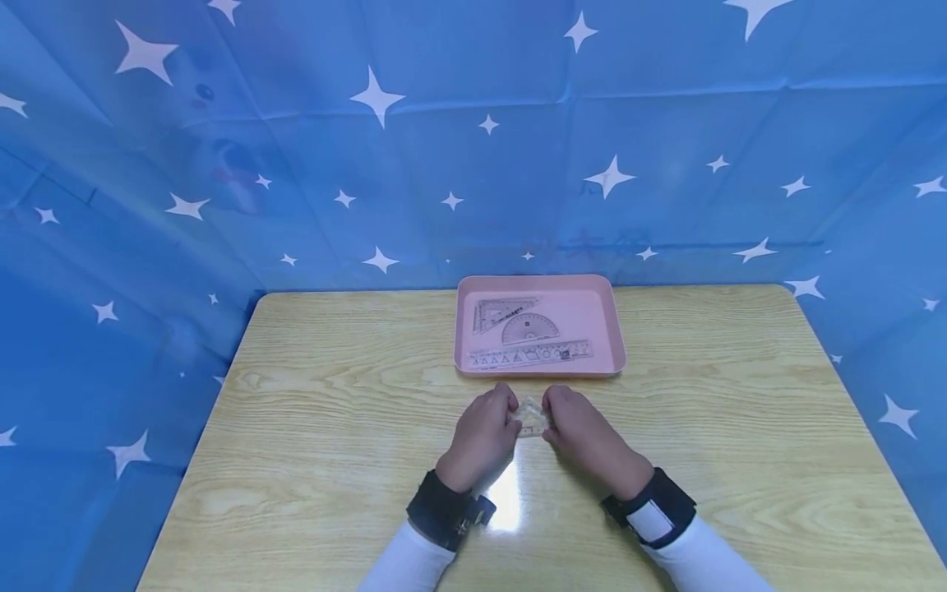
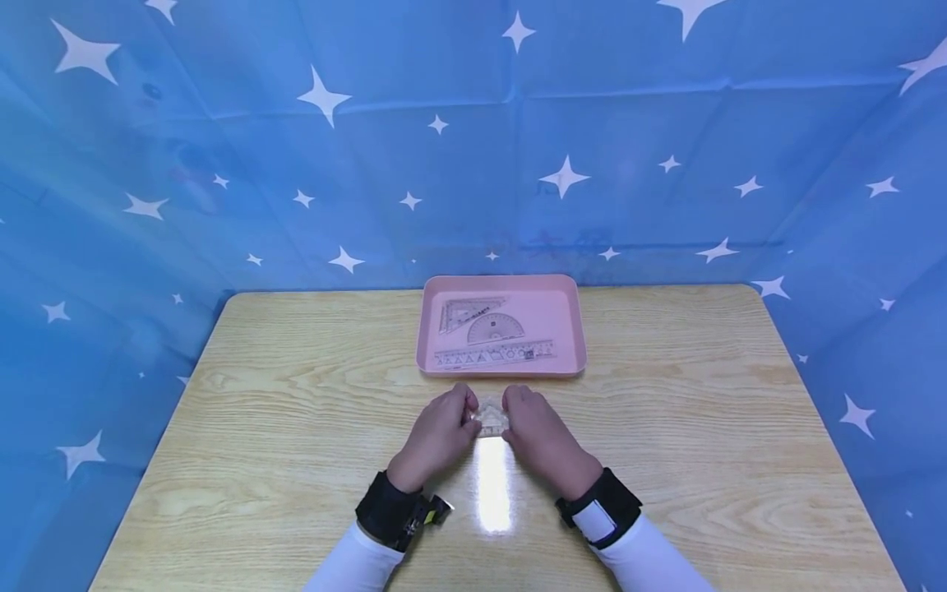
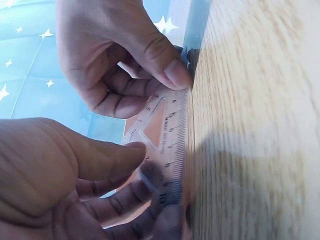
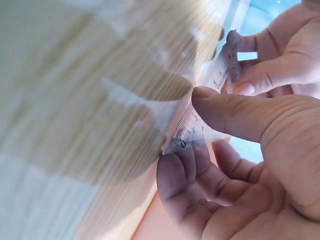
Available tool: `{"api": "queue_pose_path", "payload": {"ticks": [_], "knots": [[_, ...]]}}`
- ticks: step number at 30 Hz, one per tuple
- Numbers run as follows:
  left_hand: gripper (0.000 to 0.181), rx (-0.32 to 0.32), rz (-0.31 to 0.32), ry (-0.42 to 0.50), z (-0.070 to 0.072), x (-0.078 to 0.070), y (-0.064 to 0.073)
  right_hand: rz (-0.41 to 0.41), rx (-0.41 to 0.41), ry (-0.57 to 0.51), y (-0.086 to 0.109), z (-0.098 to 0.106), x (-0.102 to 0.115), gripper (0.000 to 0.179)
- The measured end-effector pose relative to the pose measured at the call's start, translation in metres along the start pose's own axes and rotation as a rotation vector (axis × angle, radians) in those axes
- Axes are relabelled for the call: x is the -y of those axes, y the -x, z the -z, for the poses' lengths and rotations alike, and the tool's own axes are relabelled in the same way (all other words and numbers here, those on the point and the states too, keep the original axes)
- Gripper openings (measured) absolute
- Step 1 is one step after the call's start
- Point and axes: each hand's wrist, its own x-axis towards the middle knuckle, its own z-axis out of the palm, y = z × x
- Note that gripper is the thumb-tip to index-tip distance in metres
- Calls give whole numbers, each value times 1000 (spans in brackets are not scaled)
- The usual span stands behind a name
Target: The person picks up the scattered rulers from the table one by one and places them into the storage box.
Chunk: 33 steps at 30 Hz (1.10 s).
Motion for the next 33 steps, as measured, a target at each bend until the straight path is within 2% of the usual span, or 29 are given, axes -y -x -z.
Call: {"api": "queue_pose_path", "payload": {"ticks": [4,13,16,20,25,29,33], "knots": [[6,-6,-17,20,0,-2,1,20,-23,30,3,-1,2,32],[9,-10,-26,88,2,-4,1,99,-98,130,7,-5,1,32],[9,-48,-39,81,2,-4,1,123,-123,126,9,-5,1,33],[9,-107,-42,86,2,-4,0,125,-142,49,13,-1,2,33],[8,-128,-40,117,5,-7,1,152,-164,17,15,5,2,39],[11,-165,-80,101,10,-10,2,175,-189,37,16,12,3,44],[28,-207,-135,87,13,-13,4,184,-219,58,15,21,6,54]]}}
